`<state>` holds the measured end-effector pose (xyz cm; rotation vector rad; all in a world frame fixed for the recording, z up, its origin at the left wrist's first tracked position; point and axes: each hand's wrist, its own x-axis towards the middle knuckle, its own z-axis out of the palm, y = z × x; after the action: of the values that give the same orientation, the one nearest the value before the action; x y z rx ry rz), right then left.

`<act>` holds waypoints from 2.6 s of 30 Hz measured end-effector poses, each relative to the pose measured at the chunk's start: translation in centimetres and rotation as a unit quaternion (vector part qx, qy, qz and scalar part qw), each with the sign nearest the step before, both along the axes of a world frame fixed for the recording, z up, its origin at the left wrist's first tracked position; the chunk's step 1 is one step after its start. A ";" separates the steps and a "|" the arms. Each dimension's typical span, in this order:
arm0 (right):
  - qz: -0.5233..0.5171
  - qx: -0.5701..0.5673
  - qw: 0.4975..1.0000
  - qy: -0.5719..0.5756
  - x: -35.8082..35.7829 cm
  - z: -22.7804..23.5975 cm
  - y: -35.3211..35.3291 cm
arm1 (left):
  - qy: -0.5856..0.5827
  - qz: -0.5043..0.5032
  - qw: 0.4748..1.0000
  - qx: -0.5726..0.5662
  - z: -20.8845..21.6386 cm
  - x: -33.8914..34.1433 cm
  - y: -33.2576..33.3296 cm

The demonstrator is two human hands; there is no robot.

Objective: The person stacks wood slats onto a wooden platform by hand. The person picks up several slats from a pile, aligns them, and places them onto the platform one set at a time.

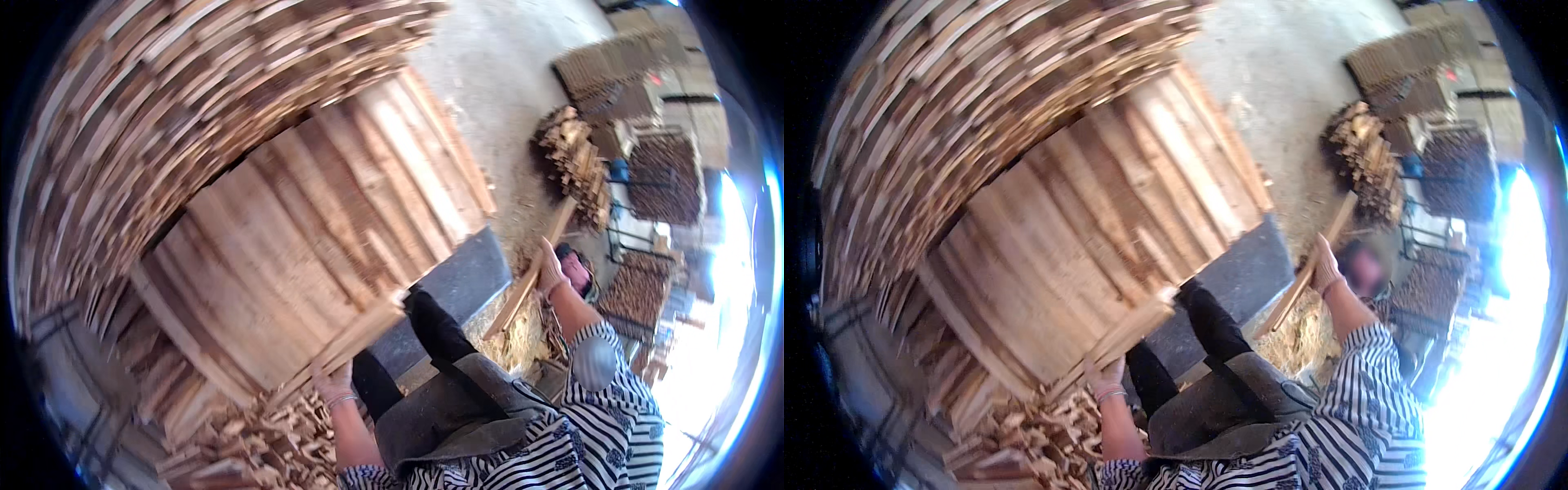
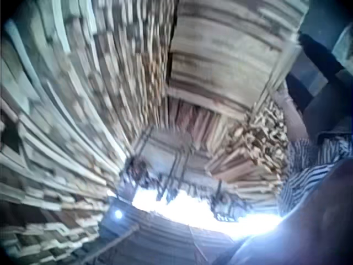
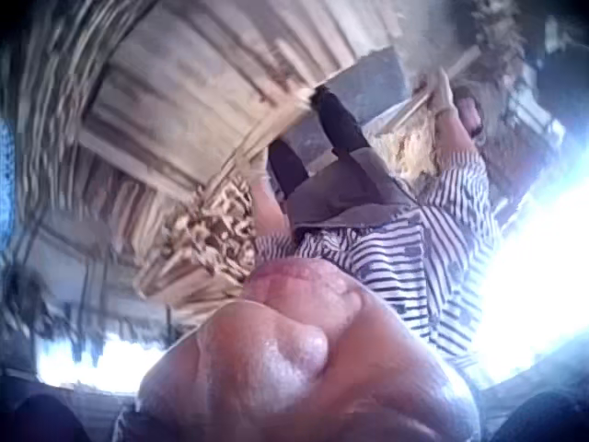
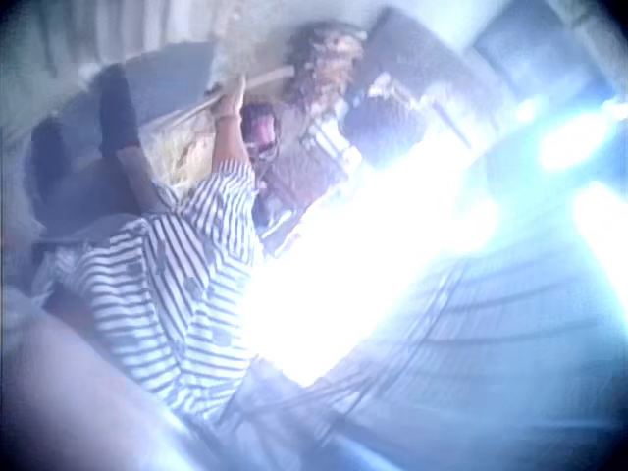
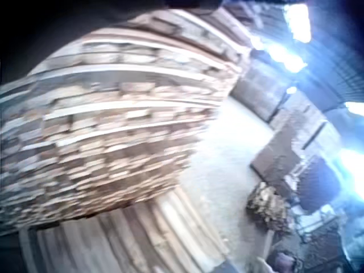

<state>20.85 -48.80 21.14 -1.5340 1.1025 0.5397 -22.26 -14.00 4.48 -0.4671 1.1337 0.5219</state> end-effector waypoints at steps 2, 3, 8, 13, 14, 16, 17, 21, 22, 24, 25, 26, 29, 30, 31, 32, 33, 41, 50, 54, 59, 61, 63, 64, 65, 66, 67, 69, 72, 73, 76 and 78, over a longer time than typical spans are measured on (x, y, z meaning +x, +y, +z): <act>0.095 -0.041 0.995 0.007 2.8 1.7 0.5 | 0.029 0.058 0.997 -0.033 -0.6 0.7 -0.3; 0.163 -0.067 0.984 0.002 3.8 2.5 0.9 | 0.064 0.060 0.996 0.010 0.5 0.9 -0.3; 0.339 -0.144 0.928 -0.053 14.2 0.3 1.2 | 0.133 -0.032 0.986 0.093 4.2 -2.7 -0.6; 0.376 -0.160 0.913 0.001 20.8 -8.6 6.4 | 0.225 -0.285 0.904 0.226 11.0 -2.3 -3.0; 0.481 -0.169 0.860 0.005 18.6 -8.6 9.1 | 0.221 -0.267 0.916 0.202 12.4 -0.2 -2.9; 0.660 -0.217 0.719 0.002 17.5 -7.5 14.1 | 0.223 -0.280 0.906 0.228 14.6 1.4 -3.9; 0.657 -0.214 0.723 -0.030 17.6 -8.2 12.3 | 0.241 -0.399 0.813 0.348 15.3 1.2 -3.8; 0.611 -0.208 0.762 -0.053 17.8 -1.4 12.5 | 0.184 -0.314 0.903 0.229 18.5 8.0 -2.0; 0.579 -0.173 0.795 -0.051 15.8 0.7 13.5 | 0.206 -0.375 0.871 0.241 23.5 12.2 -0.8; 0.628 -0.123 0.766 -0.064 11.7 3.9 15.3 | 0.161 -0.349 0.894 0.229 23.0 12.5 0.0; 0.640 -0.081 0.760 -0.078 9.3 5.4 16.2 | 0.067 -0.322 0.907 0.263 21.5 12.6 0.1; 0.641 -0.020 0.761 -0.101 6.3 6.4 17.0 | 0.042 -0.320 0.894 0.310 21.7 14.2 0.7; 0.625 0.203 0.744 -0.121 -3.1 7.9 20.1 | -0.021 -0.394 0.844 0.362 25.9 18.8 1.7; 0.615 0.274 0.738 -0.036 -5.1 11.2 23.7 | -0.054 -0.353 0.854 0.380 24.8 18.8 0.8; 0.638 0.295 0.697 -0.141 -7.5 6.9 23.2 | -0.061 -0.407 0.820 0.398 24.4 19.0 0.8; 0.620 0.334 0.698 -0.131 -8.1 7.9 24.6 | -0.098 -0.390 0.831 0.385 24.4 19.1 1.4; 0.599 0.373 0.698 -0.120 -8.6 8.8 26.0 | -0.097 -0.372 0.829 0.405 24.9 18.9 1.8; 0.425 0.583 0.680 0.133 -8.7 9.1 32.2 | 0.010 -0.352 0.764 0.541 30.4 18.7 7.4; 0.653 0.389 0.643 -0.091 -10.2 -10.7 36.6 | 0.050 -0.577 0.542 0.609 17.3 16.1 13.6; 0.793 0.149 0.521 -0.280 -9.7 3.2 41.4 | 0.013 -0.574 0.659 0.486 20.0 15.7 16.2; 0.803 0.060 0.573 -0.153 -5.7 7.4 40.2 | 0.106 -0.600 0.602 0.516 26.7 12.6 21.8; 0.848 -0.099 0.477 -0.211 -1.0 7.0 37.7 | 0.259 -0.639 0.530 0.494 27.2 12.8 24.5; 0.840 -0.223 0.436 -0.236 2.3 6.0 35.0 | 0.372 -0.705 0.424 0.430 29.1 14.1 27.8; 0.841 -0.248 0.403 -0.263 3.3 5.4 33.8 | 0.393 -0.739 0.353 0.417 28.7 14.3 28.9; 0.840 -0.273 0.371 -0.287 4.0 4.6 32.9 | 0.408 -0.773 0.281 0.397 27.7 14.5 29.8; 0.837 -0.293 0.347 -0.304 4.3 3.9 32.5 | 0.429 -0.773 0.212 0.417 26.0 14.4 30.4; 0.833 -0.314 0.324 -0.321 4.4 3.2 32.5 | 0.446 -0.770 0.139 0.434 23.9 14.2 31.1; 0.845 -0.347 0.298 -0.278 4.1 2.1 33.6 | 0.455 -0.760 0.033 0.463 19.6 15.1 33.0; 0.859 -0.374 0.265 -0.227 4.4 -2.3 34.8 | 0.453 -0.742 -0.042 0.493 13.7 17.8 36.3; 0.860 -0.358 0.265 -0.248 4.5 -3.9 35.0 | 0.454 -0.735 -0.049 0.502 11.7 18.8 37.4; 0.865 -0.309 0.241 -0.313 5.3 -10.7 33.6 | 0.477 -0.700 -0.053 0.529 2.2 20.0 39.1; 0.873 -0.332 0.219 -0.282 5.3 -13.0 33.7 | 0.476 -0.670 -0.102 0.561 -1.3 19.4 38.3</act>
<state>26.14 -15.13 8.14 -2.8063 -1.9156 0.6892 -2.90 24.34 3.22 -2.8398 -1.0068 0.4666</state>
